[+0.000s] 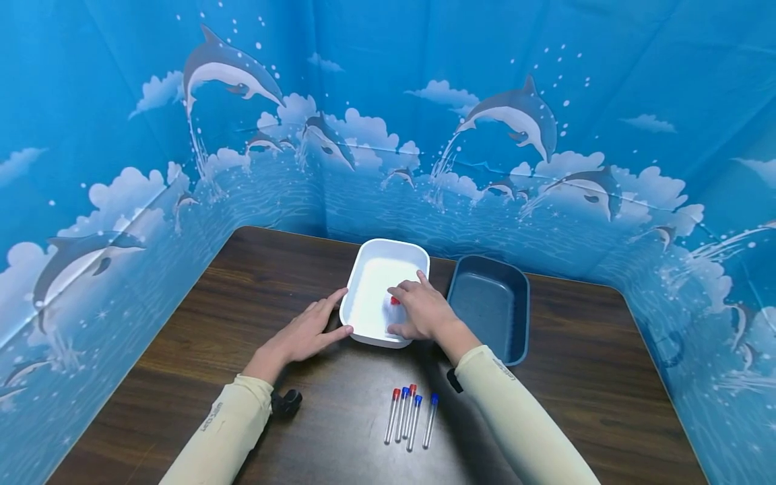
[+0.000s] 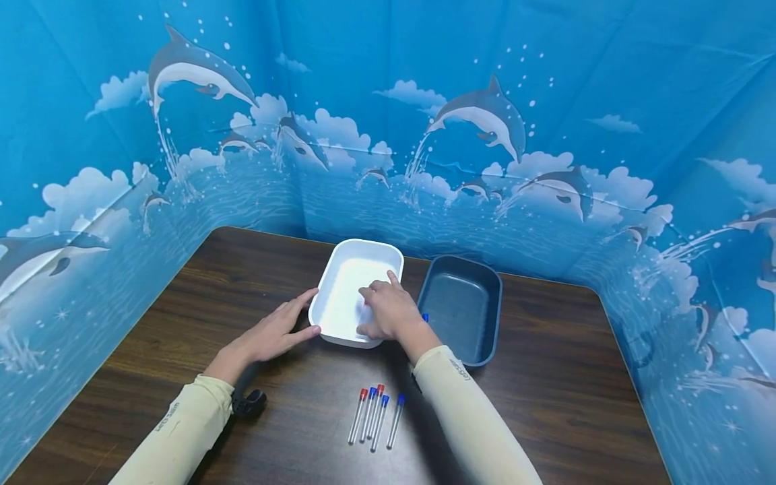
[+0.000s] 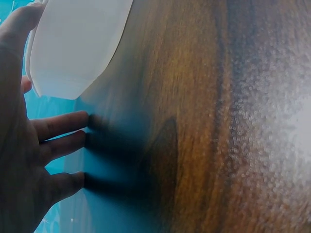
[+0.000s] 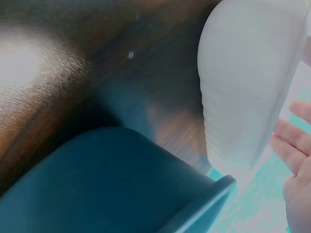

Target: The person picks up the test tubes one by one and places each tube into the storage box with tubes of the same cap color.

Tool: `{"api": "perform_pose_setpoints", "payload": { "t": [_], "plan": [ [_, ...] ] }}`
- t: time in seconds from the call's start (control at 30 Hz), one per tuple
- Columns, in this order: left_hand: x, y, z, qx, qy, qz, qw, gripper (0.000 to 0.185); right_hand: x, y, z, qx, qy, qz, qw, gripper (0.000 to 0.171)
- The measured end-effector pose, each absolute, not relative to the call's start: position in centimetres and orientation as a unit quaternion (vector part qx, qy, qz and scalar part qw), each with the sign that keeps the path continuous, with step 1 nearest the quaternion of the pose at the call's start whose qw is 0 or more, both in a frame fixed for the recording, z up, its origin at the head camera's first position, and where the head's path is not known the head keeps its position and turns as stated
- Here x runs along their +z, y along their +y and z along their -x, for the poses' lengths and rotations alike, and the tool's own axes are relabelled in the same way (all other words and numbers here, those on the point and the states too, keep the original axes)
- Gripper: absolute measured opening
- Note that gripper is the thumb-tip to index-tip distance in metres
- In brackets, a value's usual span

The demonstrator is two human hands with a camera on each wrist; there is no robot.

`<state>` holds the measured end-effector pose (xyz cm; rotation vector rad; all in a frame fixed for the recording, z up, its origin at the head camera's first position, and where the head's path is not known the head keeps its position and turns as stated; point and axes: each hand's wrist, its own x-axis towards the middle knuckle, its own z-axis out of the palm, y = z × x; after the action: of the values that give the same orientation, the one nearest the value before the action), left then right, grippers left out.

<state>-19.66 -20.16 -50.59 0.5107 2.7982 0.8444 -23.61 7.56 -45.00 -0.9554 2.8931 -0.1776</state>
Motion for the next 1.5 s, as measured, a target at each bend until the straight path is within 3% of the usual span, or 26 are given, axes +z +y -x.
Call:
{"api": "perform_pose_setpoints", "payload": {
  "t": [0.83, 1.23, 1.5],
  "plan": [
    [-50.4, -19.8, 19.4, 0.273, 0.943, -0.174, 0.08, 0.088, -43.1, 12.6, 17.7, -0.15, 0.925, 0.339, -0.077, 0.076],
    [-50.5, -19.8, 19.7, 0.27, 0.945, -0.164, 0.086, 0.085, -44.2, 14.8, 12.6, -0.19, 0.908, 0.365, -0.081, 0.076],
    [-50.3, -19.8, 19.5, 0.273, 0.944, -0.171, 0.077, 0.085, -46.2, 15.7, 10.0, -0.214, 0.917, 0.336, -0.029, 0.078]
  ]
}}
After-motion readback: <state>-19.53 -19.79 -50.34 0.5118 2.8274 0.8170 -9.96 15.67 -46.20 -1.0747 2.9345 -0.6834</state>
